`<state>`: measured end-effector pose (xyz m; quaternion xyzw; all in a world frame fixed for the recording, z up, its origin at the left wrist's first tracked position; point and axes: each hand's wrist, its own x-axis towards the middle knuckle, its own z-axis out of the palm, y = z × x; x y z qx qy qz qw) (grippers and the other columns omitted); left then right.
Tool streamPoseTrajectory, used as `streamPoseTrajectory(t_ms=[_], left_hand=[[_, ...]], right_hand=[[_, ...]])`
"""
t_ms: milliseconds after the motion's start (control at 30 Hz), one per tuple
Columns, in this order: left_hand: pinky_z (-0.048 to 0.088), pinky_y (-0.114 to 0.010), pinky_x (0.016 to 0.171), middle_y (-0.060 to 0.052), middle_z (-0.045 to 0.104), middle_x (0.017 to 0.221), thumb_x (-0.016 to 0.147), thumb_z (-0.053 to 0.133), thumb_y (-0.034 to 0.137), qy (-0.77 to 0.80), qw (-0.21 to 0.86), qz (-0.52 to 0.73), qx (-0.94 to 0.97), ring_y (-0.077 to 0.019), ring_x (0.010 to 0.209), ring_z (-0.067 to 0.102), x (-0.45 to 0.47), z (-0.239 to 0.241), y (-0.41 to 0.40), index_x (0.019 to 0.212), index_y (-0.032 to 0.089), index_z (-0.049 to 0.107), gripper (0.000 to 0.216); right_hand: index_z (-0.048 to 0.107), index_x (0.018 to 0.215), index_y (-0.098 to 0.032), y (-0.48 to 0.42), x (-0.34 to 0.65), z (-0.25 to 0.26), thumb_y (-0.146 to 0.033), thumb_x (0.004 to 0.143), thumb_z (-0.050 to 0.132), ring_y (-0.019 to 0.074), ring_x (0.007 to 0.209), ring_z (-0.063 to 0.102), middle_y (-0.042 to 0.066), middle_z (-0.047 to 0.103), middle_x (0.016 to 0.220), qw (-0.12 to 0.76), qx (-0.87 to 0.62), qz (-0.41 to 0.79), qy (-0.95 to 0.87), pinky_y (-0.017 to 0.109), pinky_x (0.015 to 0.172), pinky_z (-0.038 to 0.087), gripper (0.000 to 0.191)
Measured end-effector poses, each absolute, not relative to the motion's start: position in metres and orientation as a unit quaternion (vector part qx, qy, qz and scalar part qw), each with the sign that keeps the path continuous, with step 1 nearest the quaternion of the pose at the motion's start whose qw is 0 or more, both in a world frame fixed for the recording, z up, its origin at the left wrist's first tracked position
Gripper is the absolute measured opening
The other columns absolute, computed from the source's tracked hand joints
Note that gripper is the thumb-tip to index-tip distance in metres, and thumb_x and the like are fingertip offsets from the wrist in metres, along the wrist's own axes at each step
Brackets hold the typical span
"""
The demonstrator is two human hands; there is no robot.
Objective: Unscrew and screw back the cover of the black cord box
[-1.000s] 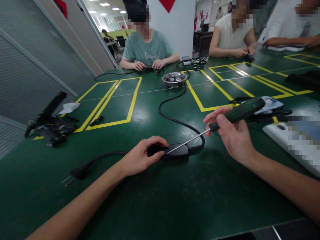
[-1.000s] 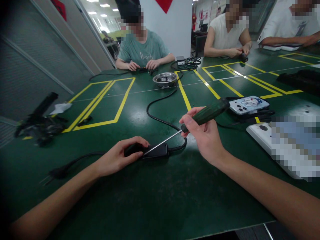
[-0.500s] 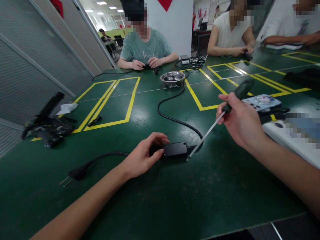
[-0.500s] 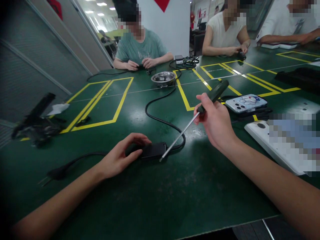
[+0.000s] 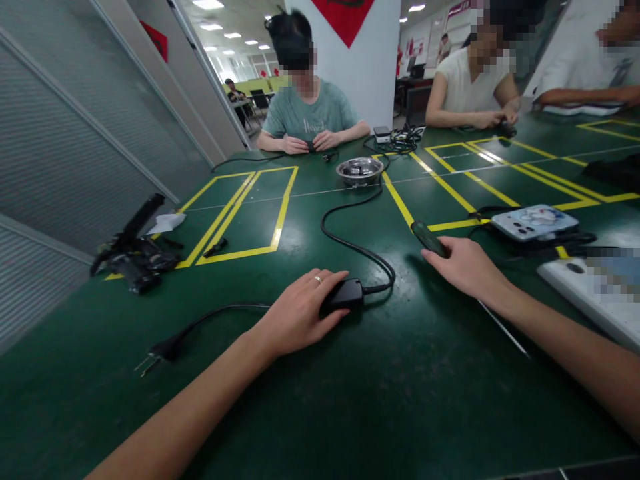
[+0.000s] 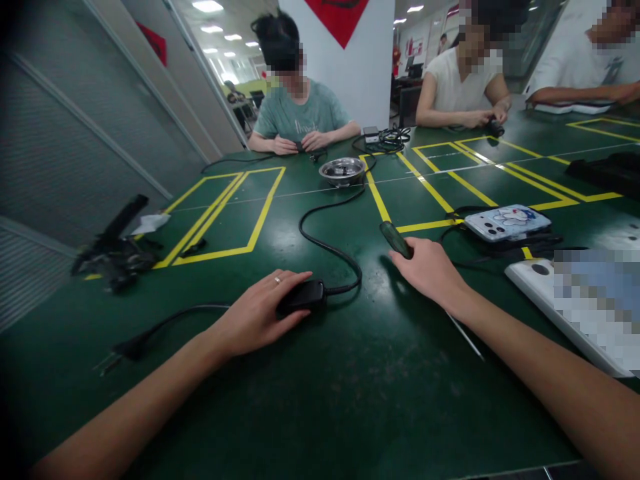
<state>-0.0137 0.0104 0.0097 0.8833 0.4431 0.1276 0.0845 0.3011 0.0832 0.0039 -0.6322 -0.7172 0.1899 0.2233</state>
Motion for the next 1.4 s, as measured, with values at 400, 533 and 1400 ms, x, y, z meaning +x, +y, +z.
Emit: streamPoseTrajectory(t_ms=[400, 533, 1400], left_hand=[[0.043, -0.042, 0.096, -0.015, 0.059, 0.120, 0.089, 0.052, 0.050, 0.692, -0.026, 0.129, 0.710, -0.0292, 0.107, 0.055, -0.153, 0.000, 0.067, 0.134, 0.006, 0.047, 0.063], [0.044, -0.041, 0.094, -0.014, 0.059, 0.118, 0.093, 0.047, 0.052, 0.694, -0.008, 0.125, 0.709, -0.0273, 0.105, 0.054, -0.158, -0.008, 0.070, 0.134, 0.002, 0.045, 0.065], [0.051, -0.039, 0.085, -0.009, 0.056, 0.121, 0.093, 0.050, 0.037, 0.462, 0.249, 0.142, 0.839, -0.0232, 0.101, 0.061, 0.019, 0.023, -0.019, 0.134, 0.028, 0.033, 0.044]], right_hand=[[0.067, 0.110, -0.016, 0.083, 0.302, -0.002, -0.044, 0.088, 0.050, 0.0276, 0.080, 0.066, 0.012, 0.071, 0.088, 0.156, -0.619, 0.148, -0.755, 0.035, 0.066, 0.045, 0.040], [0.069, 0.096, -0.014, 0.087, 0.306, -0.008, -0.045, 0.089, 0.045, 0.0294, 0.081, 0.067, 0.015, 0.071, 0.087, 0.092, -0.637, 0.094, -0.760, 0.037, 0.067, 0.045, 0.040], [0.052, 0.135, -0.020, 0.025, 0.264, 0.008, -0.052, 0.076, 0.072, 0.0233, 0.110, 0.062, 0.009, 0.064, 0.124, 0.239, -0.296, 0.387, -0.840, 0.040, 0.096, 0.048, 0.070]])
